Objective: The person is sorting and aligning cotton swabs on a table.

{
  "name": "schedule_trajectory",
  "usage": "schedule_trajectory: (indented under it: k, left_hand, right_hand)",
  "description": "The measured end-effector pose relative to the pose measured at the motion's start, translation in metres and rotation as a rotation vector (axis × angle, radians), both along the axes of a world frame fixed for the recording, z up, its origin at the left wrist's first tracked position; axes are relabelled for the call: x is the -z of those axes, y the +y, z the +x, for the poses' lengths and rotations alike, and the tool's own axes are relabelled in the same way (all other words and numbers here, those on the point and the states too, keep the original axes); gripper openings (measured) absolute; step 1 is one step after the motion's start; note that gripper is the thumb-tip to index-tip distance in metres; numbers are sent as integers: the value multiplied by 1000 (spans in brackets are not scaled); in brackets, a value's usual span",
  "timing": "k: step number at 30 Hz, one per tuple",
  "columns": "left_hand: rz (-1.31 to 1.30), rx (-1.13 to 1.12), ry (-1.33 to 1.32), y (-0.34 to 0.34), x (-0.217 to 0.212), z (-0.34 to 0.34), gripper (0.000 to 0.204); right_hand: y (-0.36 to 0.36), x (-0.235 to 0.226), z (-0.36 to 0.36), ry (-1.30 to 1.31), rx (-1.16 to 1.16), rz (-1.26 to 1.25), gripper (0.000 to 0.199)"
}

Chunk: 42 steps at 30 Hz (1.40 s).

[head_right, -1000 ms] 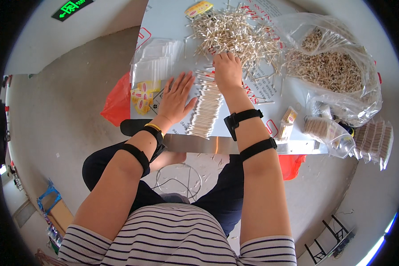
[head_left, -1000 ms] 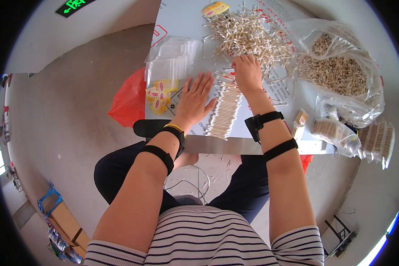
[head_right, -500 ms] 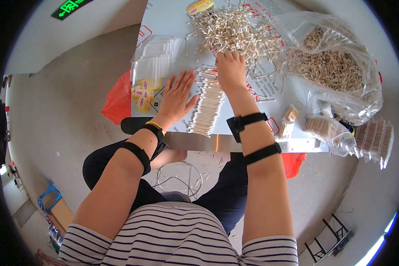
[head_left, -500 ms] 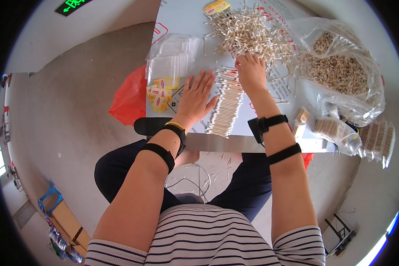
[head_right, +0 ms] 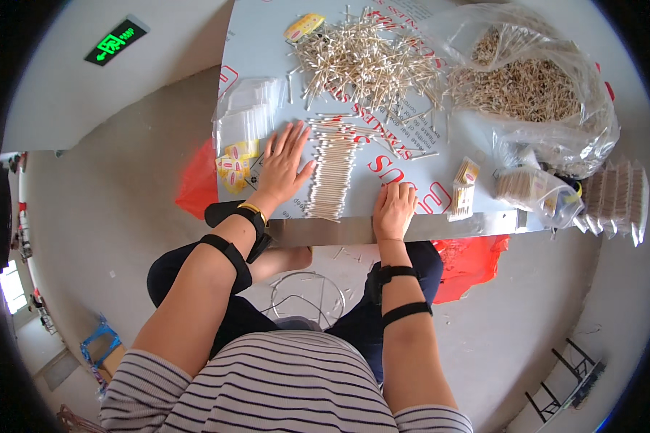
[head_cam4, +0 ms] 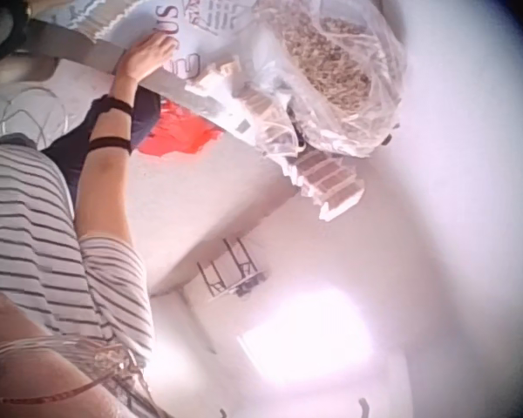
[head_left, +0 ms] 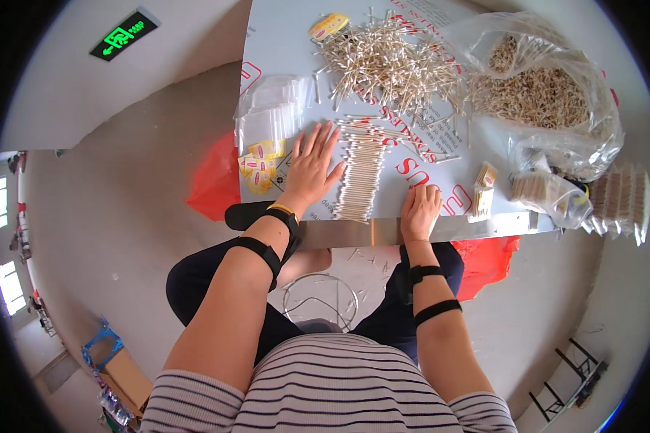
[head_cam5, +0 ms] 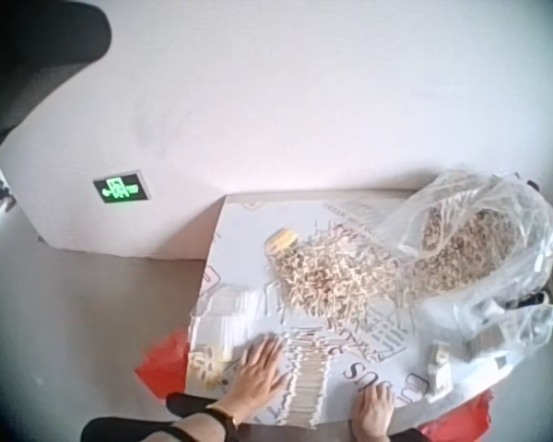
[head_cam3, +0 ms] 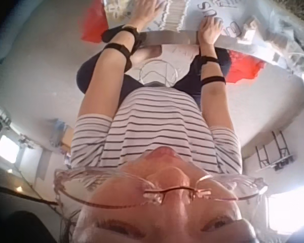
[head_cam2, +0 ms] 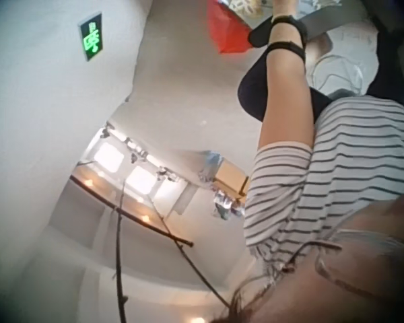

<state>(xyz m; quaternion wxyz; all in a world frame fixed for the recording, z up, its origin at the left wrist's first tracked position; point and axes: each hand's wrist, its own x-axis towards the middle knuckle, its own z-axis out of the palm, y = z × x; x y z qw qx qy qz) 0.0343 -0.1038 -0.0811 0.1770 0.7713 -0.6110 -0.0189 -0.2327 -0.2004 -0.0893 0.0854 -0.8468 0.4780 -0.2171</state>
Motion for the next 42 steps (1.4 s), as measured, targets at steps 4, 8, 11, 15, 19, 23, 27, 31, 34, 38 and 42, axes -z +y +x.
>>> schedule_trajectory:
  k: [4, 8, 11, 15, 19, 23, 27, 31, 34, 38, 42]
  left_hand:
    - [33, 67, -2, -2, 0, -1, 67]
    - [51, 229, -76, -38, -15, -25, 70]
    - [87, 225, -181, -50, -12, -27, 76]
    - [131, 216, -178, -54, -6, -32, 85]
    - [113, 163, -129, -58, 0, -30, 90]
    - [135, 170, -158, -60, 5, -26, 92]
    - [123, 177, -161, -71, 1, -26, 94]
    - [110, 146, -156, -72, 7, -20, 93]
    - [130, 148, -165, -74, 9, -23, 92]
    - [110, 144, -166, -72, 7, -24, 92]
    - [118, 140, -83, -75, 6, -27, 85]
  right_hand:
    - [1, 1, 3, 6, 16, 30, 16]
    - [0, 1, 0, 34, 37, 39, 16]
    - [1, 1, 2, 34, 37, 51, 15]
    - [1, 2, -1, 49, 47, 66, 13]
    - [2, 0, 1, 53, 44, 40, 13]
    - [1, 0, 2, 37, 45, 46, 13]
    - [0, 1, -1, 28, 42, 56, 14]
    - [1, -2, 4, 4, 34, 43, 14]
    - [-5, -3, 2, -13, 28, 60, 13]
    - [-24, -24, 30, -149, -133, 164, 34]
    - [-52, -22, 56, 211, -327, 54, 60]
